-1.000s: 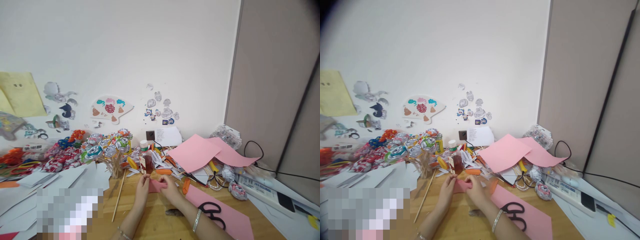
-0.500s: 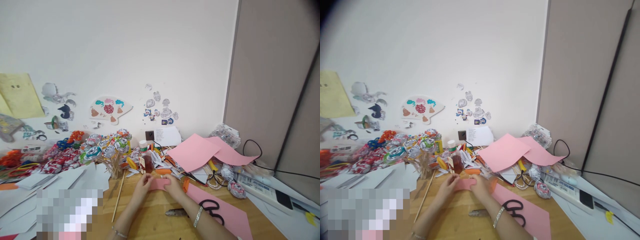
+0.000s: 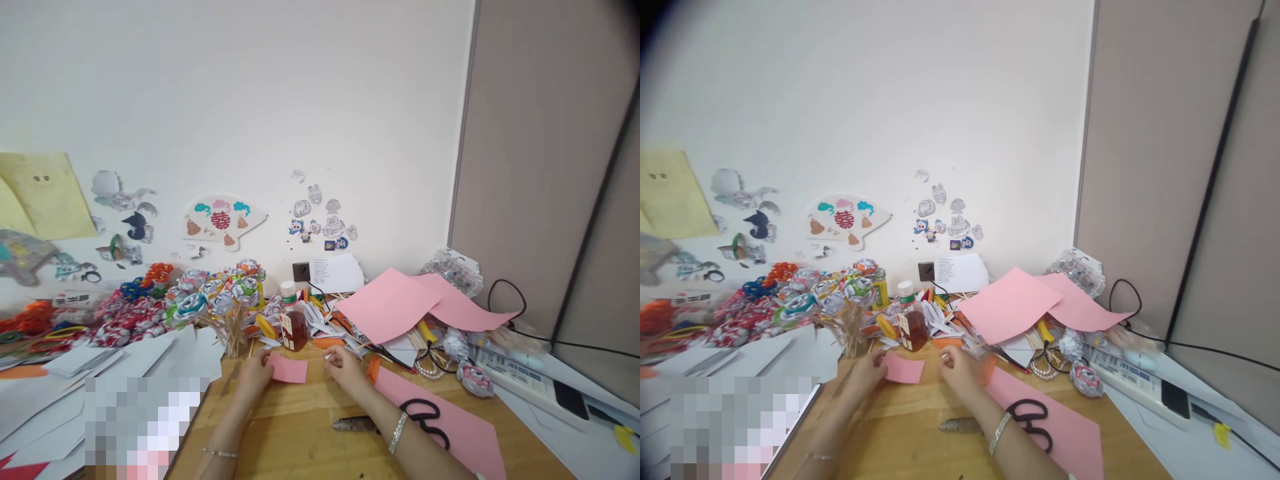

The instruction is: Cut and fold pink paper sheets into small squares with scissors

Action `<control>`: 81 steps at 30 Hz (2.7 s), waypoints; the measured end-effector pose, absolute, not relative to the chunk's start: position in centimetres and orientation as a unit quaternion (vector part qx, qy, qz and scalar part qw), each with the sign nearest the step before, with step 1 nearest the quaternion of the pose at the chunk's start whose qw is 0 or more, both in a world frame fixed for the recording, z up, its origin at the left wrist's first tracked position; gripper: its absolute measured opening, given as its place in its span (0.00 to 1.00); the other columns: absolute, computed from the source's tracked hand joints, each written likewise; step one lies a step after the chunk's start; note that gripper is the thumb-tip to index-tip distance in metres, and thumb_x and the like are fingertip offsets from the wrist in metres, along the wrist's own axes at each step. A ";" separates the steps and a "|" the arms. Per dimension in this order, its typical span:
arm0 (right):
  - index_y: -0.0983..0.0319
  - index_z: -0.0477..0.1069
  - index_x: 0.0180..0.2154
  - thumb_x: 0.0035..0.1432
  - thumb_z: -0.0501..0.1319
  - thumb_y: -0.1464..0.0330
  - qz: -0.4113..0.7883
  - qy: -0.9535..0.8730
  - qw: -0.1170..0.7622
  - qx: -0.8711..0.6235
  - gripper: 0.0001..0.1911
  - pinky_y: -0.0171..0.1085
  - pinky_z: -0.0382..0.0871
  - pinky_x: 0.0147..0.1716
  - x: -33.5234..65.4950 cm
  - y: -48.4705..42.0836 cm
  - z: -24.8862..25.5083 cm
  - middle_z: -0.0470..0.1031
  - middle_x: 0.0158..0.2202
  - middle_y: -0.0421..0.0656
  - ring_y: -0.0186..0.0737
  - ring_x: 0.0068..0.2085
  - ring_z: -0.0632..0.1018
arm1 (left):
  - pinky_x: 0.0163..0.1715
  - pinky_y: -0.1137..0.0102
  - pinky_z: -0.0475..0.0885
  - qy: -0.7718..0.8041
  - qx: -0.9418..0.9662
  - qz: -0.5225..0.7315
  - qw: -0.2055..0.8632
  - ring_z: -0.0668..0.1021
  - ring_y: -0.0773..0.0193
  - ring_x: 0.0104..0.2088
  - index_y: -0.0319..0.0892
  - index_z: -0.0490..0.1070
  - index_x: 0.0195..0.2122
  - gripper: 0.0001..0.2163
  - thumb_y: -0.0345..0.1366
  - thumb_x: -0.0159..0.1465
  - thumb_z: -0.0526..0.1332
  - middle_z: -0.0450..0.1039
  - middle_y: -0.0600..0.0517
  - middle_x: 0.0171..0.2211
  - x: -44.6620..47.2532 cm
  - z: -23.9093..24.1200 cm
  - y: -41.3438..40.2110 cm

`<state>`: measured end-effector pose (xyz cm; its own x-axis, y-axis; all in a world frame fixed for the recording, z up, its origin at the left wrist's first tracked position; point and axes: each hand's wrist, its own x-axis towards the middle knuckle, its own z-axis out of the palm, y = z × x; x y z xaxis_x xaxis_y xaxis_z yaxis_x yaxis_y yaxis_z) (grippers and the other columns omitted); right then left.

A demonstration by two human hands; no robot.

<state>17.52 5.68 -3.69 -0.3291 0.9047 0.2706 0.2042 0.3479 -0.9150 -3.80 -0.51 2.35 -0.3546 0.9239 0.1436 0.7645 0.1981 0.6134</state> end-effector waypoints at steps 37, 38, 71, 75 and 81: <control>0.59 0.72 0.36 0.46 0.55 0.75 0.279 -0.853 0.280 -0.341 0.14 0.32 0.62 0.28 20.3 2.2 3.4 0.76 0.32 0.40 0.37 0.30 0.74 | 0.54 0.55 0.53 0.745 0.660 0.080 -0.056 0.58 0.51 0.59 0.37 0.57 0.57 0.24 0.42 0.62 0.44 0.56 0.39 0.59 -0.1 -1.2 -0.7; 0.58 0.72 0.35 0.45 0.55 0.74 0.274 -0.859 0.269 -0.338 0.14 0.32 0.62 0.28 21.3 1.7 4.4 0.76 0.32 0.40 0.38 0.30 0.74 | 0.55 0.55 0.52 0.747 0.657 0.081 -0.055 0.57 0.51 0.59 0.36 0.57 0.57 0.24 0.42 0.62 0.44 0.56 0.39 0.59 -0.1 -1.1 -0.7; 0.58 0.67 0.41 0.46 0.55 0.76 0.172 -0.855 0.255 -0.418 0.18 0.37 0.61 0.42 24.4 -6.5 -0.4 0.68 0.41 0.44 0.43 0.44 0.67 | 0.56 0.52 0.50 0.683 0.707 0.159 -0.092 0.55 0.50 0.60 0.32 0.56 0.57 0.27 0.45 0.62 0.45 0.54 0.37 0.59 3.5 -0.4 -0.3; 0.60 0.67 0.44 0.48 0.56 0.75 0.125 -0.812 0.303 -0.484 0.18 0.41 0.58 0.48 27.9 -5.2 0.3 0.68 0.46 0.47 0.46 0.48 0.66 | 0.57 0.53 0.50 0.693 0.703 0.139 -0.079 0.55 0.49 0.60 0.31 0.58 0.56 0.27 0.44 0.61 0.46 0.53 0.36 0.60 3.2 -0.6 -0.1; 0.62 0.67 0.47 0.47 0.62 0.67 0.085 -0.788 0.236 -0.562 0.22 0.46 0.58 0.50 35.0 -4.7 -1.5 0.68 0.51 0.50 0.53 0.51 0.66 | 0.57 0.54 0.48 0.698 0.702 0.102 -0.097 0.54 0.48 0.61 0.32 0.58 0.56 0.27 0.44 0.61 0.47 0.53 0.38 0.60 3.1 -0.7 0.1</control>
